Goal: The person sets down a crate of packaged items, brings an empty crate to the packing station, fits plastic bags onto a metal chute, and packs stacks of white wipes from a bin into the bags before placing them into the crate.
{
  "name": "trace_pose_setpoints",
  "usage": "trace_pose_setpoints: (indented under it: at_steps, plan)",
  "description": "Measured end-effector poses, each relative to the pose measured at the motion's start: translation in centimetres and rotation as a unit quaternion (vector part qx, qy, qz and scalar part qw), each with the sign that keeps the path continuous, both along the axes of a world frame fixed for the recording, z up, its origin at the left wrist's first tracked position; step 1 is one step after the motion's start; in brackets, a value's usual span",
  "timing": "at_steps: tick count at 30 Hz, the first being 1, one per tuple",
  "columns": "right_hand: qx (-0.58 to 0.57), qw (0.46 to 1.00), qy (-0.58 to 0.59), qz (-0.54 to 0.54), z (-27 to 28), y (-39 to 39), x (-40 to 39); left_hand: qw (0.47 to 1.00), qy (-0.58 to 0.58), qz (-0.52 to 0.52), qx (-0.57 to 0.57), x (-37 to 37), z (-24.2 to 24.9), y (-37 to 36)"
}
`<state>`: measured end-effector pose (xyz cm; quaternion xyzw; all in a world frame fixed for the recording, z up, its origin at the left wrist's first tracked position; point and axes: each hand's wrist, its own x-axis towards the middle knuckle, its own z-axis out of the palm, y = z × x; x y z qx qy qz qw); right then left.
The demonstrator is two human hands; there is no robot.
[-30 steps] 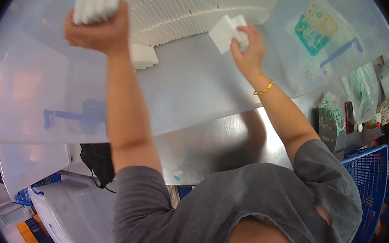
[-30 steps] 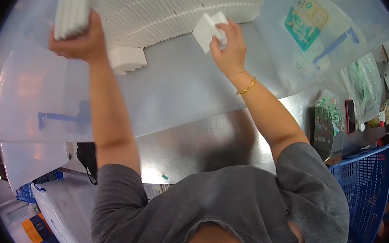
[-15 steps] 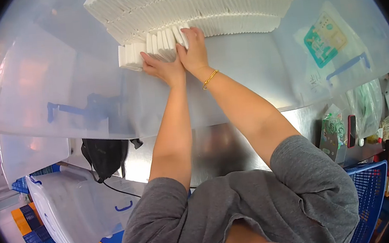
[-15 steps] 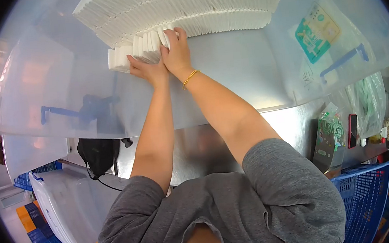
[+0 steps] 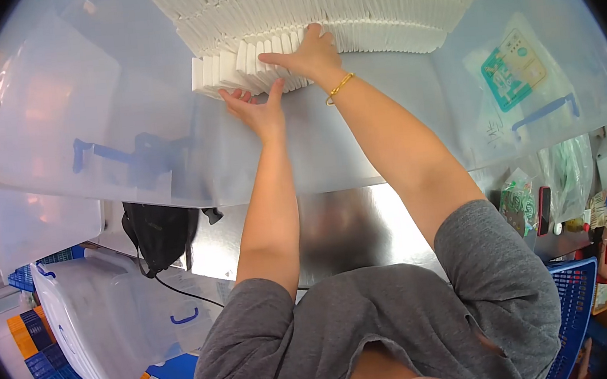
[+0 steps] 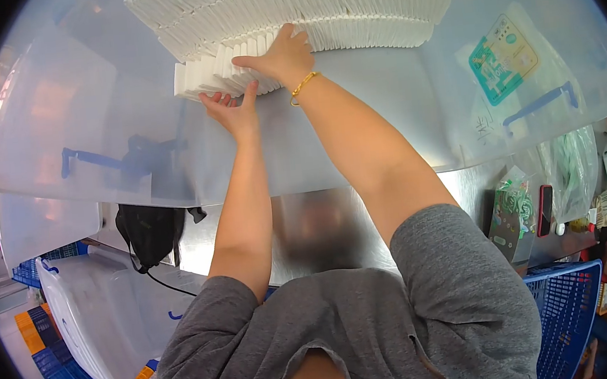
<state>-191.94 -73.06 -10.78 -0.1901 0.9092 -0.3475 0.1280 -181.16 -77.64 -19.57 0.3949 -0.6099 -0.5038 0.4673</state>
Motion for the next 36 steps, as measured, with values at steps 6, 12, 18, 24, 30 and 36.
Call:
trace_pose_setpoints:
  at_steps: [6,12,18,24,30,36]
  plan:
    - [0.034,0.999,-0.011,0.017,0.4,0.1,-0.6,0.988,-0.112,0.067,-0.085,-0.1,-0.3,-1.5]
    - [0.029,0.999,-0.043,0.008,0.4,0.2,-0.6,0.998,-0.038,0.039,-0.042,-0.4,0.4,-1.7]
    - [0.013,0.999,-0.035,0.019,0.4,0.4,0.2,0.999,-0.019,0.028,-0.034,-0.4,0.9,-1.6]
    - [-0.036,0.999,-0.024,-0.001,-0.5,1.2,0.2,0.995,-0.066,0.011,-0.067,-0.3,0.9,-1.6]
    - [-0.031,0.999,-0.036,0.002,0.0,1.4,0.2,0.987,-0.101,0.021,-0.122,-0.5,0.5,-1.8]
    - [-0.049,0.998,-0.049,-0.009,-0.4,1.7,0.0,0.994,-0.079,0.011,-0.080,-0.1,0.8,-1.9]
